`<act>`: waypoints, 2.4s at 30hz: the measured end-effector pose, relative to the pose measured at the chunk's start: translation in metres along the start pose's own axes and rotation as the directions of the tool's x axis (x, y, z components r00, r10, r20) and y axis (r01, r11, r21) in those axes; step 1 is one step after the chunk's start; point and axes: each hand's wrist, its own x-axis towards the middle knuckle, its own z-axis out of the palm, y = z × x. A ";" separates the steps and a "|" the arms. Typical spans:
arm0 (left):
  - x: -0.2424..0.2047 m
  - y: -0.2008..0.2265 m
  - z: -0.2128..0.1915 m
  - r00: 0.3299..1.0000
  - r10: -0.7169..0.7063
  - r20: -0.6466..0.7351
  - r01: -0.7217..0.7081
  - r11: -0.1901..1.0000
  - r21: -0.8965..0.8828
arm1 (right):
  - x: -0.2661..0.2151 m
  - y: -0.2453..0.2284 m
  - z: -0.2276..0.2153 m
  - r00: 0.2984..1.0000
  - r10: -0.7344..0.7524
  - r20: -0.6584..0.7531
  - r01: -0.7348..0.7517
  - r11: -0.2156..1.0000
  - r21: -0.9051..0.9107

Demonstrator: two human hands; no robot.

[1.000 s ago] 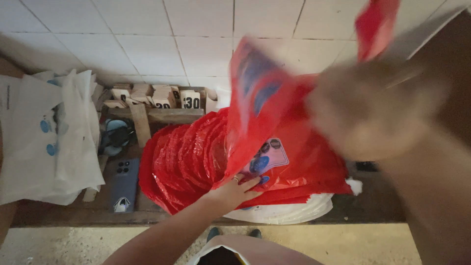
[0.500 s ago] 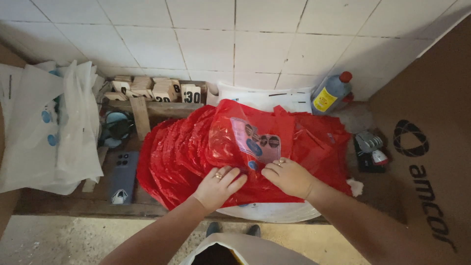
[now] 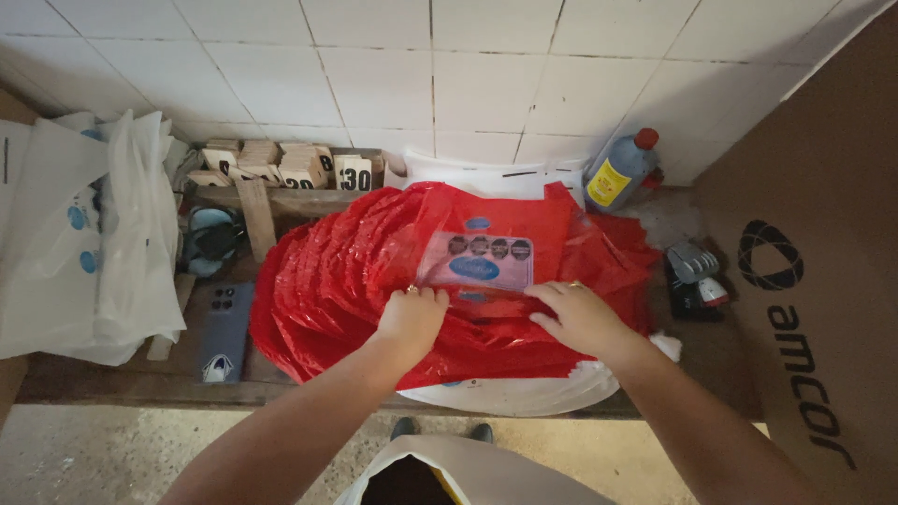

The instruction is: The person separates a stack of red plastic bags on a workbench by hand, pulling individual bags from the pile and placing them aside. The person handles the bags one at a time and continues the separation process throughout the clip.

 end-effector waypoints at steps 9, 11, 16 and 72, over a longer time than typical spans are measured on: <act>0.003 -0.023 -0.028 0.998 0.056 0.009 -0.054 0.982 -0.180 | -0.044 -0.037 0.055 0.826 -0.261 -0.500 0.172 0.961 -0.217; -0.008 -0.025 -0.052 1.000 -0.016 0.000 0.015 0.911 -0.412 | -0.038 -0.059 0.071 0.911 -0.357 -0.205 0.344 0.934 -0.096; -0.027 -0.021 -0.077 0.975 -0.089 -0.205 0.016 0.943 -0.332 | -0.026 -0.013 0.120 0.972 -0.233 -0.041 0.232 0.972 -0.030; -0.018 -0.016 -0.047 0.999 0.024 0.023 -0.010 0.885 -0.466 | -0.008 -0.009 0.028 0.966 0.257 0.001 -0.257 0.966 0.037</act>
